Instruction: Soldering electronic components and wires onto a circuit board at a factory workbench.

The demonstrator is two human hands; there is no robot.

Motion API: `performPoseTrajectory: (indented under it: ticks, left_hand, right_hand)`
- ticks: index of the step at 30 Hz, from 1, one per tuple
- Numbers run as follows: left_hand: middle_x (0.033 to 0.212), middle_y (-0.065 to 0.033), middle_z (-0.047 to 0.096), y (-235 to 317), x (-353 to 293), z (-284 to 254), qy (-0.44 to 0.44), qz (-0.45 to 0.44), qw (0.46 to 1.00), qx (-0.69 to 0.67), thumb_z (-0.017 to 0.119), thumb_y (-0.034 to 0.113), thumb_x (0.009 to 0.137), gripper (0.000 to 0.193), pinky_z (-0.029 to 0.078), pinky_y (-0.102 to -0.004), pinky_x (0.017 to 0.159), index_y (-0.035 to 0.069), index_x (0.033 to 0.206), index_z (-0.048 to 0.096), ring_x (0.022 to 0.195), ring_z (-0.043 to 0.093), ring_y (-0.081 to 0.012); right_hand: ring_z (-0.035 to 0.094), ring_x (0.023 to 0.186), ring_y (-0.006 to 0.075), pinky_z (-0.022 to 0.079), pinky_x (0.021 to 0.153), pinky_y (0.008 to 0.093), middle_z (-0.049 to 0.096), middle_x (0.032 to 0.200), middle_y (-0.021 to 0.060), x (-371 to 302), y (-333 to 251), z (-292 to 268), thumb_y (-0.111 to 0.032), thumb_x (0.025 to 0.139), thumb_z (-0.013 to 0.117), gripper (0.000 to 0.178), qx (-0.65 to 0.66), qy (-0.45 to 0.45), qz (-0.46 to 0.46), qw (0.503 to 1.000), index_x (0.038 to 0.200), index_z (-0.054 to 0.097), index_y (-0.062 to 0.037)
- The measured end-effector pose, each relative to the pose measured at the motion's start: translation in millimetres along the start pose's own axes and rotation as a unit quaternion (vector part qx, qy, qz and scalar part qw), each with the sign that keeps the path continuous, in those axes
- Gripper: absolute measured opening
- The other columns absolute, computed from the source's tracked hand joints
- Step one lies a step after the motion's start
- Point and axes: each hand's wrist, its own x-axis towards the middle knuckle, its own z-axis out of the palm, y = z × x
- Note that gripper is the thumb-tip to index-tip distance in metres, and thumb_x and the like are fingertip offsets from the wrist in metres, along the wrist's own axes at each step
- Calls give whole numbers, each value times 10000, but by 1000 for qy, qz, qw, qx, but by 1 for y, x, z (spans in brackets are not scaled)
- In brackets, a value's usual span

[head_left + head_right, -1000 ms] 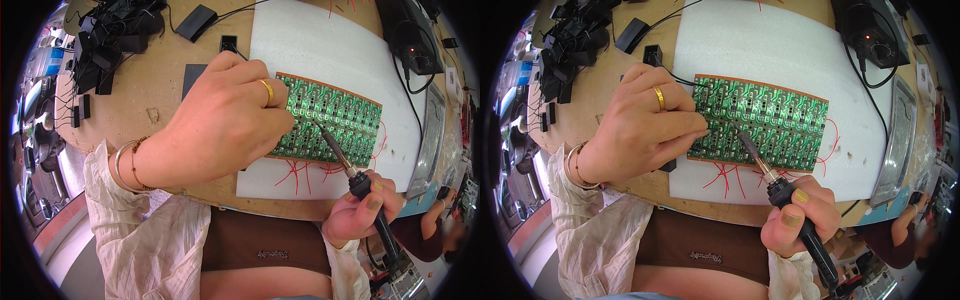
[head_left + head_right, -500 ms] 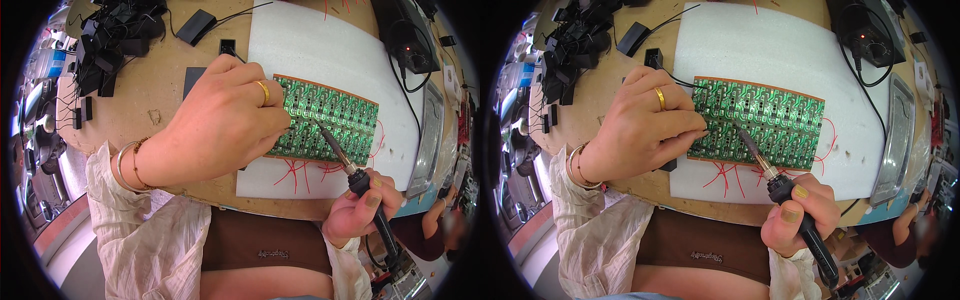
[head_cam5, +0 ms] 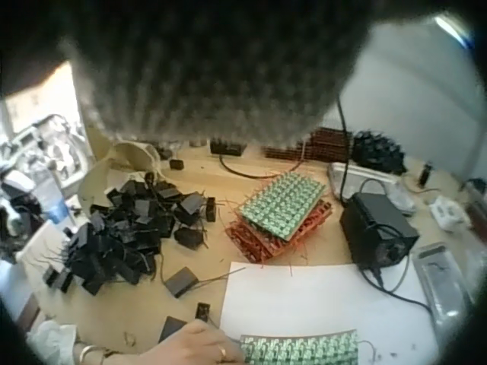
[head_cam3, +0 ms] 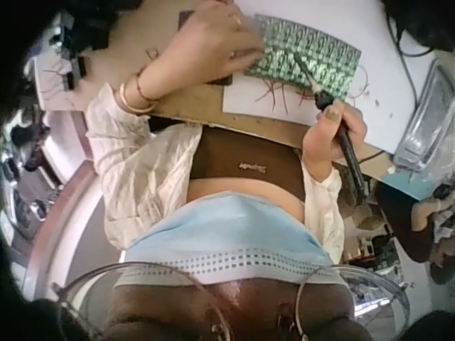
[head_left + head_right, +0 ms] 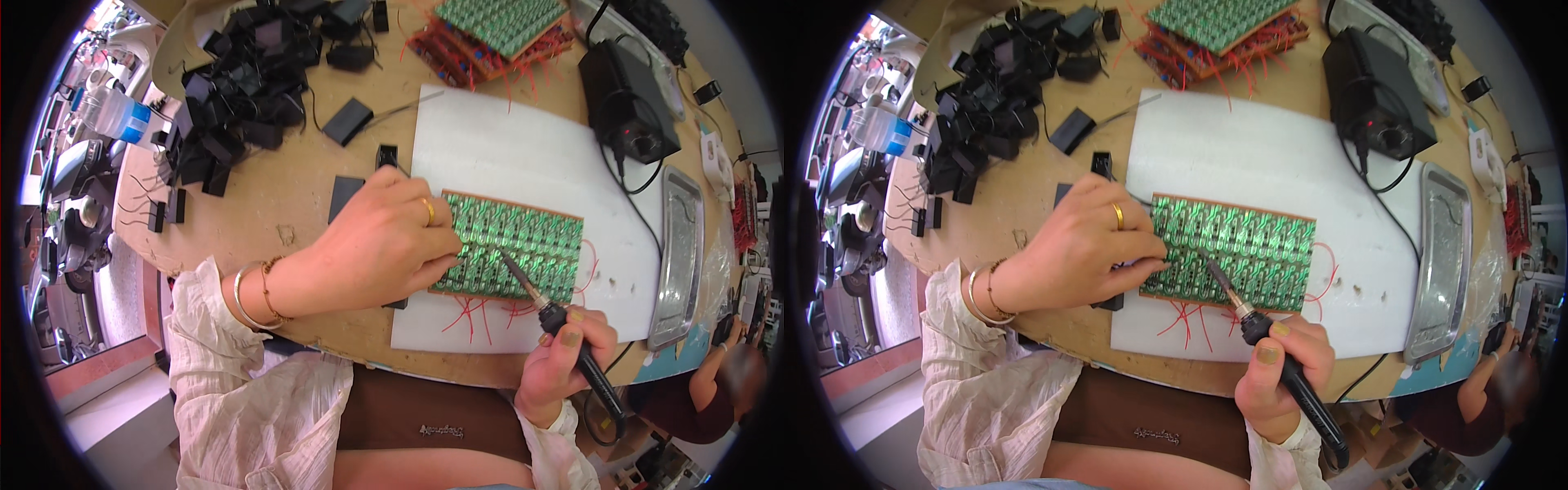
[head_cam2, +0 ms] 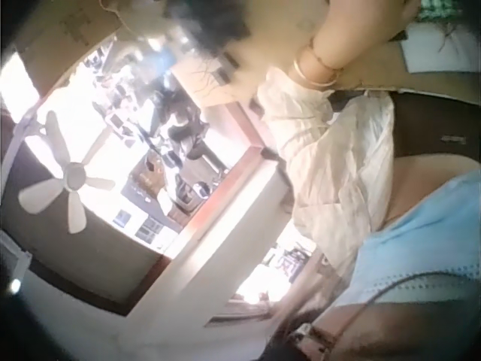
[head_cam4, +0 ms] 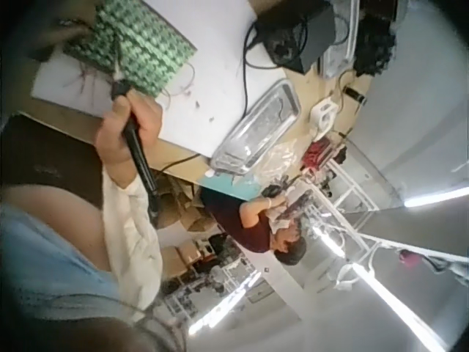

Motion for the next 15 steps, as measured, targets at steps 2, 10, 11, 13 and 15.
performPoseTrajectory:
  ticks: [2,10,11,13,15]
  left_hand:
    - [815,28,630,0,0,0,4,3,1000,2,802,164,746,109,406,-356,759,135,814,722,825,579,-191]
    - [829,1,655,4,4,-4,32,27,999,1,811,224,776,137,424,-342,755,129,853,749,823,596,-198]
    - [832,-4,657,5,5,-6,40,27,999,-3,812,230,781,143,427,-339,754,127,860,752,824,598,-199]
    - [847,-35,663,3,9,-12,90,0,996,2,795,228,800,172,447,-356,775,100,905,749,834,603,-237]
    - [848,-48,663,-6,14,-21,166,-25,986,15,787,221,803,196,455,-367,788,85,936,742,839,603,-261]
  right_hand:
    - [520,704,168,440,637,309,566,819,109,-2,0,-2,-177,937,641,232,15,6,-1,1000,1058,531,-12]
    - [539,720,171,444,659,295,609,825,107,-4,-3,3,-88,891,686,143,47,41,32,998,940,581,-3]
    - [537,716,166,443,657,293,609,821,104,-3,-3,3,-88,892,687,144,54,44,30,997,939,581,-3]
    - [534,709,158,441,652,290,608,815,99,-3,-4,4,-89,893,689,145,62,49,30,996,936,581,-3]
    - [532,703,151,440,647,287,607,811,95,-3,-4,5,-91,895,691,146,68,57,29,996,934,581,-3]
